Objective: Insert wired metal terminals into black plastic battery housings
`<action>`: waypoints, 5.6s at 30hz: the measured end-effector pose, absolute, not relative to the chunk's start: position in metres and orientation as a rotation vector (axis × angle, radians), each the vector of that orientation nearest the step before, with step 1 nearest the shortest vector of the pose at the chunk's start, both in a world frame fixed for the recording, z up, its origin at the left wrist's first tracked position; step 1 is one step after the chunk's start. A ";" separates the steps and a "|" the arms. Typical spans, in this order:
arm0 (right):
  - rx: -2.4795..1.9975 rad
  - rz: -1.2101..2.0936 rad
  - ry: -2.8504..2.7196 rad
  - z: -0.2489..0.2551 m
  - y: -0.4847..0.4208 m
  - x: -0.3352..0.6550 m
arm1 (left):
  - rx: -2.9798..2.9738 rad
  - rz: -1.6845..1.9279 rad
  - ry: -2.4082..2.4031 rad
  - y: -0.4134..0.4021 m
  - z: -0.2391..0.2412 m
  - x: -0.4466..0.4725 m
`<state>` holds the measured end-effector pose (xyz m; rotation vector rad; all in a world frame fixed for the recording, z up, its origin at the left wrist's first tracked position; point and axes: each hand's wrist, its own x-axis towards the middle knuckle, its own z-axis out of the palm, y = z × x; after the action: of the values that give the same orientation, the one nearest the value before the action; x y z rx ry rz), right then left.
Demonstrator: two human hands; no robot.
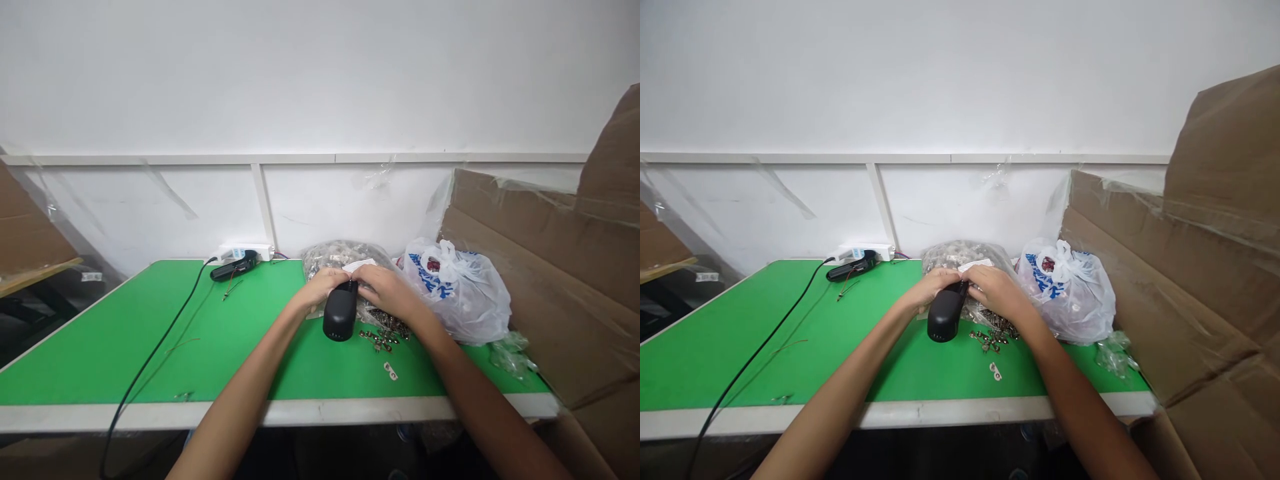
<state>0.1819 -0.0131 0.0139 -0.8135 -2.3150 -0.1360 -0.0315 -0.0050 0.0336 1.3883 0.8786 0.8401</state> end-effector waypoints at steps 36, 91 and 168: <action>-1.447 0.735 -2.644 0.042 -0.054 0.162 | 0.635 1.384 0.906 0.015 0.048 -0.045; -1.249 0.451 -2.693 0.038 -0.069 0.137 | 1.707 1.406 1.579 0.031 0.015 -0.048; -1.357 0.569 -2.681 0.027 -0.079 0.126 | 1.986 1.293 1.743 0.013 0.019 -0.041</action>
<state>0.1264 -0.0788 0.0268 -1.3566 -2.6810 0.5686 -0.0413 0.0132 0.0185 1.9857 1.7428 1.2931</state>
